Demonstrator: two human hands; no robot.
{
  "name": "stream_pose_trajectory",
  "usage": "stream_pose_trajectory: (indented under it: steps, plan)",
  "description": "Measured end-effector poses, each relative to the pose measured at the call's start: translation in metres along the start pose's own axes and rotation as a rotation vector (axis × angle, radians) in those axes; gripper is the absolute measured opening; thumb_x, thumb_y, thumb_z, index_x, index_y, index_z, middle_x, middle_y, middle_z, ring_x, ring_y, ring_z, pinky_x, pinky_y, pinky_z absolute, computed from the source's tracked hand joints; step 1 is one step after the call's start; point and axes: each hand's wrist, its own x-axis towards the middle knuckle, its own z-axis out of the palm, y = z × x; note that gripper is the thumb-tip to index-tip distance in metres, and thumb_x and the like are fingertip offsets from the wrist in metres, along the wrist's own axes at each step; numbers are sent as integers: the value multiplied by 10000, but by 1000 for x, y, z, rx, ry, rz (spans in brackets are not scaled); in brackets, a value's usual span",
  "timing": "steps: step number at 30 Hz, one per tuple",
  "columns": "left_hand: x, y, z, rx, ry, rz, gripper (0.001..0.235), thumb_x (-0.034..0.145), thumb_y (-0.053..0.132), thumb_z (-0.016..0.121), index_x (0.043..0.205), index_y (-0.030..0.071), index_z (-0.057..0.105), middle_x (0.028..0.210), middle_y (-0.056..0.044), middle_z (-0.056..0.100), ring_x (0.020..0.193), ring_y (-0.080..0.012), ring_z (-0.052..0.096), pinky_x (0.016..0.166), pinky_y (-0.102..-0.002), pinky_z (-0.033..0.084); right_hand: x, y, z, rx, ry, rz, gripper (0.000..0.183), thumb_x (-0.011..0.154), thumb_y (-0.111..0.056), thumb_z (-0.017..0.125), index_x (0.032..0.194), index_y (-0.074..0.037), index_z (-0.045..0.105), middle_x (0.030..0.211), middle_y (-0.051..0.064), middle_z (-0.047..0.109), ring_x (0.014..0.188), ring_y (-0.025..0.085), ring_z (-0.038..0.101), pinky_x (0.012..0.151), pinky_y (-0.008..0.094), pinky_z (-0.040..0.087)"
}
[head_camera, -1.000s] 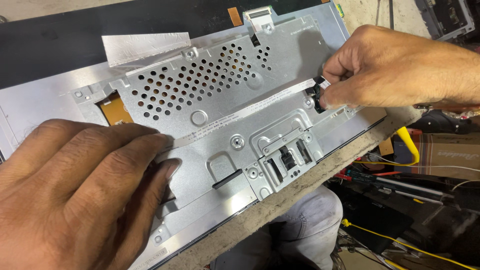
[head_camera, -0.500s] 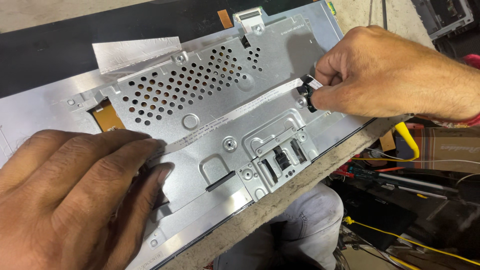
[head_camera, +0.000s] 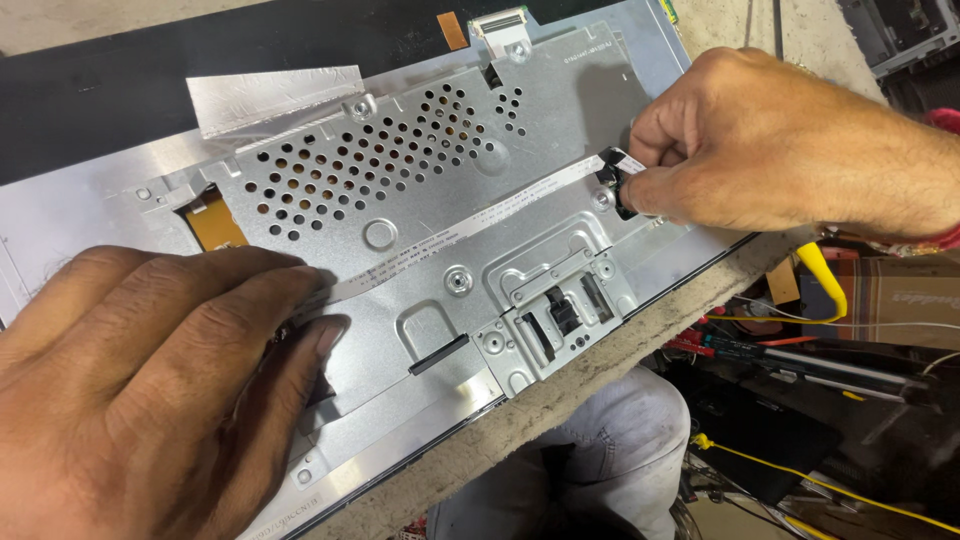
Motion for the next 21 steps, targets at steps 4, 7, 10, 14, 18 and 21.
stream_pose_trajectory:
  steps: [4,7,10,14,18,21]
  plan:
    - [2,1,-1,28,-17,15,249,824,151,830,1000,-4,748,951,-177,748,838,-278,719,673,-375,567,-2,-5,-3,-31,4,5,229,905,-218,769,779,-27,787,483,116,609,422,199,527,449,373,426]
    - [-2,0,-1,29,-28,14,250,842,162,822,1018,-1,750,949,-171,749,838,-272,720,669,-372,566,-5,-13,-3,-29,-4,16,205,905,-212,748,810,-33,771,507,125,621,434,198,530,457,360,438]
    - [-2,-1,-2,38,-42,21,247,853,169,816,1023,3,751,956,-170,749,849,-271,723,672,-370,568,-4,-15,-5,-139,-5,40,165,900,-195,706,872,-53,786,543,122,634,463,189,558,488,335,462]
    - [2,3,0,27,-42,20,256,844,167,810,1031,5,744,980,-178,745,866,-278,720,679,-370,572,-2,-6,0,-151,32,20,155,866,-182,705,918,-72,802,602,102,638,496,200,595,523,342,497]
    - [0,5,-4,9,-52,18,264,852,172,806,1044,10,726,979,-155,744,862,-255,719,674,-365,573,-3,-3,4,-150,93,-95,201,851,-200,705,885,-32,808,620,94,645,527,194,610,540,339,516]
    - [-2,6,-4,-9,-44,30,235,860,177,805,1016,29,710,966,-127,740,865,-241,717,688,-369,576,1,-3,2,-98,67,-76,188,840,-180,716,930,-54,822,625,118,651,500,207,614,523,360,501]
